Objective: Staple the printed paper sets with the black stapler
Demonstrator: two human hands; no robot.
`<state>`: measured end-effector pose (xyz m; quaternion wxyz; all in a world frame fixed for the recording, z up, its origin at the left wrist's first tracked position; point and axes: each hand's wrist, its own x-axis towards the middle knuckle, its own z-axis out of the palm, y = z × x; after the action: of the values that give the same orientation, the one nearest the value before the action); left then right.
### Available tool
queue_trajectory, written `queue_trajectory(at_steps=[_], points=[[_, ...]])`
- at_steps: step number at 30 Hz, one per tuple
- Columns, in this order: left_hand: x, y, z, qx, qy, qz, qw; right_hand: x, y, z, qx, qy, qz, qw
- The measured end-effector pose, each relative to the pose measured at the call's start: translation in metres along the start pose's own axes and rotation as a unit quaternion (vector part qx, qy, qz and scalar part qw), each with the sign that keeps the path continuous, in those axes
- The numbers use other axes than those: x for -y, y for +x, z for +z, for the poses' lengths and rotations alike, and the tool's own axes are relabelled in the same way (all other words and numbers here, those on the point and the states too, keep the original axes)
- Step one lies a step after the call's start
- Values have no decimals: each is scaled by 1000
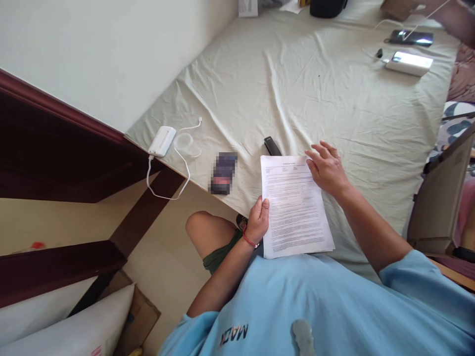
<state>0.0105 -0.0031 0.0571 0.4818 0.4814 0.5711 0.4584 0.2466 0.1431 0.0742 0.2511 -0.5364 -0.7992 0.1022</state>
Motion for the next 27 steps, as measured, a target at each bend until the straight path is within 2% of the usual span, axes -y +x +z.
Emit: queue_trajectory(at_steps=[2, 6, 10, 14, 18, 22, 27], points=[[1, -1, -1, 2, 0, 1, 1000, 0, 3, 1, 9, -9, -5, 1000], [0, -1, -2, -1, -4, -5, 1000, 0, 10, 5, 67, -2, -12, 998], [2, 1, 0, -12, -48, -18, 999, -13, 24, 10, 81, 40, -10, 996], [14, 4, 3, -43, -130, -92, 986, -23, 45, 15, 178, 61, -13, 982], [25, 6, 1, -75, -187, -162, 966, -20, 61, 20, 259, 1, 3, 966], [23, 6, -4, -89, -208, -180, 957, -15, 65, 22, 279, -46, -7, 959], [16, 5, -3, -85, -242, -179, 950, -22, 58, 22, 279, -49, -12, 959]])
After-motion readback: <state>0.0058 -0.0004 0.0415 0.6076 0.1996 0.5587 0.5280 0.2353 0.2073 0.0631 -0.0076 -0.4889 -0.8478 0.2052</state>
